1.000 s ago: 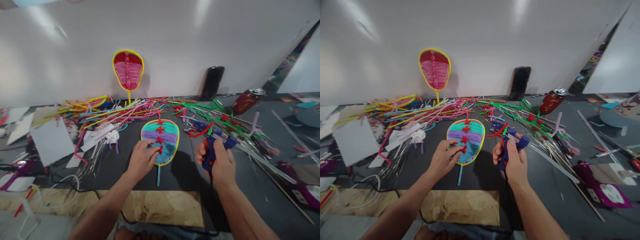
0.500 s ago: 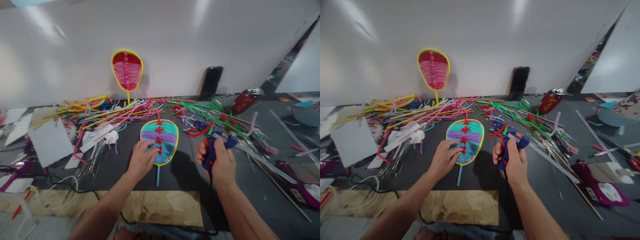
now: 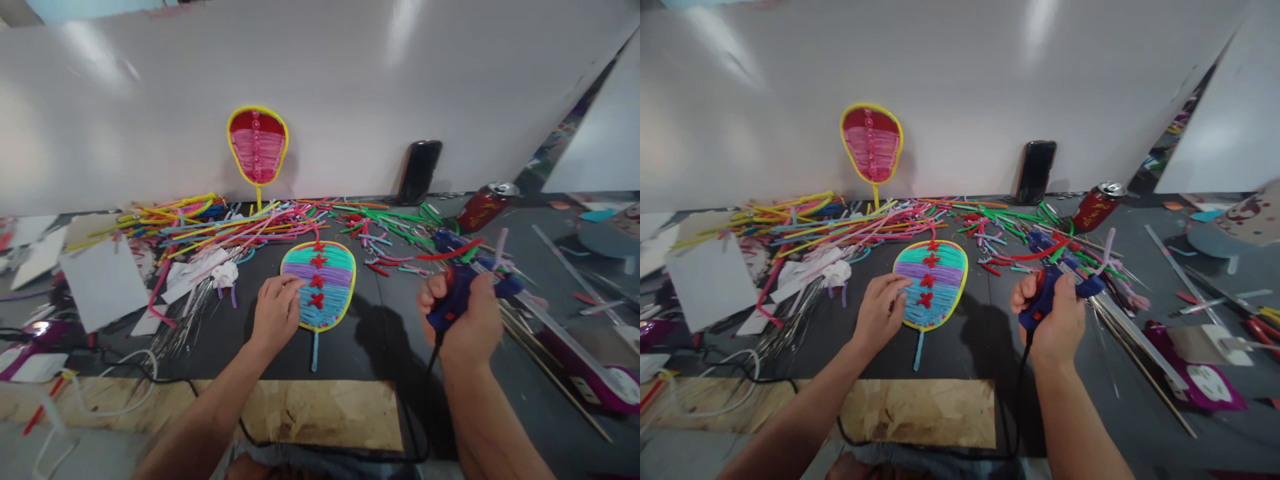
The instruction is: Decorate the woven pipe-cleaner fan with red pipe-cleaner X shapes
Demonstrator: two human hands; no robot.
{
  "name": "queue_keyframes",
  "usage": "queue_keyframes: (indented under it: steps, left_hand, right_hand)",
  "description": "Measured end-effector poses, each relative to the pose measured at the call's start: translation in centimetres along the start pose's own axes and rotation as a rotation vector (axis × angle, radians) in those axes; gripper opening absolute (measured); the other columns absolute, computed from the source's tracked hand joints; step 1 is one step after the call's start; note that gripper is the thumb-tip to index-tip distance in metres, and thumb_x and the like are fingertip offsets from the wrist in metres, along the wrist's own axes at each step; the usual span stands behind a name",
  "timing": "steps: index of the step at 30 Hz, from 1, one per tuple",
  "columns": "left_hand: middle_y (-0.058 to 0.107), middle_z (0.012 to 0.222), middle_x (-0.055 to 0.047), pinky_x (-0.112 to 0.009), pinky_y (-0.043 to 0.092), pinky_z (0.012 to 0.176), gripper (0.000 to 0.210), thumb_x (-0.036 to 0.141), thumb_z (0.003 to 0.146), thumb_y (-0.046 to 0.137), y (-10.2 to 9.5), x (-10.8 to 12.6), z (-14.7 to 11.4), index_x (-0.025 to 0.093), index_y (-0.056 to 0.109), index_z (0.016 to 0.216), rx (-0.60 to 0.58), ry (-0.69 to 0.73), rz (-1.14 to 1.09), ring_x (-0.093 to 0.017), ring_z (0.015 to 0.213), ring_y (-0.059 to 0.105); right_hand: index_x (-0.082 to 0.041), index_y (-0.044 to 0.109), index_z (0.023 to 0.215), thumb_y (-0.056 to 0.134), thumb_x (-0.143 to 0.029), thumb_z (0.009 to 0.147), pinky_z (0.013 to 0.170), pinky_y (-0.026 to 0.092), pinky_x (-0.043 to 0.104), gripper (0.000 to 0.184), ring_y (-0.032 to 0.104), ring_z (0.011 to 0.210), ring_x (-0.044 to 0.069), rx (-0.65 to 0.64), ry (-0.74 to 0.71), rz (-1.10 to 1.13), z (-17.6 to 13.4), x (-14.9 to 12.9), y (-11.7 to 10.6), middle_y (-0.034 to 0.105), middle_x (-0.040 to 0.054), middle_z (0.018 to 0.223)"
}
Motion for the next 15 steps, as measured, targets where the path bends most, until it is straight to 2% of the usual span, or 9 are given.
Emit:
queue_keyframes:
  steps: [2,7,15]
  left_hand:
    - [0.059,0.106,-0.009,-0.039,0.042,0.089,0.031,0.009,0.083,0.044,-0.2,-0.1,0.0,0.020,0.064,0.103,0.018,-0.008,0.010,-0.023,0.100,0.052]
    - [0.057,0.113,-0.009,-0.041,0.042,0.087,0.032,0.007,0.080,0.047,0.5,0.8,-0.2,0.024,0.070,0.096,-0.083,0.050,0.032,-0.024,0.102,0.050]
    - [0.058,0.114,-0.008,-0.042,0.040,0.086,0.037,0.002,0.074,0.048,1.3,1.1,-0.5,0.026,0.073,0.087,-0.151,0.062,0.049,-0.026,0.104,0.048]
  right_hand:
    - [-0.018,0.051,0.061,0.050,-0.055,0.082,0.041,0.035,0.021,0.043,0.047,0.049,0.010,0.015,0.011,0.037,-0.1,0.3,0.0,0.045,-0.0022,0.058]
    - [-0.016,0.053,0.061,0.051,-0.051,0.084,0.041,0.036,0.021,0.042,0.049,0.049,0.010,0.014,0.026,0.062,-0.2,0.8,0.1,0.047,-0.0019,0.058]
    - [-0.016,0.052,0.064,0.052,-0.055,0.082,0.040,0.037,0.020,0.043,0.050,0.048,0.010,0.036,0.009,0.043,0.3,0.8,-0.3,0.048,-0.0030,0.057]
Point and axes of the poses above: each hand's wrist, its own z-axis towards the middle knuckle, its own y-axis out of the palm, x = y × z, the point moved 7 cm from there along z, towards the middle knuckle
